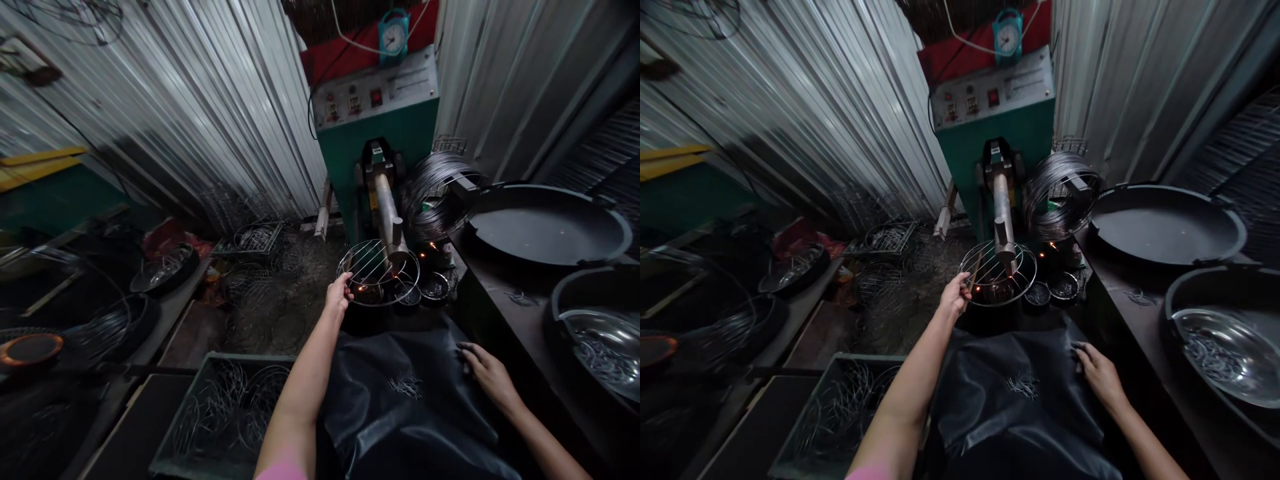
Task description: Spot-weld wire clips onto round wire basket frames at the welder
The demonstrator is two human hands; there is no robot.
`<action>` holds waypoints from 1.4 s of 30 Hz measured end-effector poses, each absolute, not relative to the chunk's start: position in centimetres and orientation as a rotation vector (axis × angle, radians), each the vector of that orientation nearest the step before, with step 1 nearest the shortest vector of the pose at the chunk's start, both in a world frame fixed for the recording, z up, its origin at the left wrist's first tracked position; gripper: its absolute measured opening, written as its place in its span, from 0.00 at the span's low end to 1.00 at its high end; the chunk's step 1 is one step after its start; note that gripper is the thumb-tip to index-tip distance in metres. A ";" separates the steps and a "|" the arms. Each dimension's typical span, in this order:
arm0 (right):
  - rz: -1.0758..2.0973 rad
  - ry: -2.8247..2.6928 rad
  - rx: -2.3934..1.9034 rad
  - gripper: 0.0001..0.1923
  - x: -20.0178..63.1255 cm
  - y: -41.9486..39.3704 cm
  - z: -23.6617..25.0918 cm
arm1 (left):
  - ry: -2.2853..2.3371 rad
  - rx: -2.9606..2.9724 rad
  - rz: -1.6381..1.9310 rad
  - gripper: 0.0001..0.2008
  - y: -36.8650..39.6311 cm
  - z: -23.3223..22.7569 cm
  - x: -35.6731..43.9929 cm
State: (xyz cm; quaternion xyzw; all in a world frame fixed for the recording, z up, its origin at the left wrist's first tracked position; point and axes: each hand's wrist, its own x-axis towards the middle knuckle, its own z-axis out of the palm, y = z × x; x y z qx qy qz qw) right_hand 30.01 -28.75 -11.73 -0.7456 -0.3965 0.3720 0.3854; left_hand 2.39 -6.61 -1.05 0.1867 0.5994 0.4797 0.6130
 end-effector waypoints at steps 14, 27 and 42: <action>1.058 -1.027 -1.956 0.07 30.3 -26.6 -12.2 | 1.359 0.472 0.821 0.11 -5.7 -0.4 0.6; 1.235 -0.807 -1.698 0.16 29.7 -27.1 -11.1 | 1.317 0.388 0.987 0.16 -7.2 -0.6 1.3; 1.098 -1.021 -1.798 0.12 29.0 -27.3 -11.1 | 1.301 0.396 1.088 0.14 -8.1 -0.6 1.7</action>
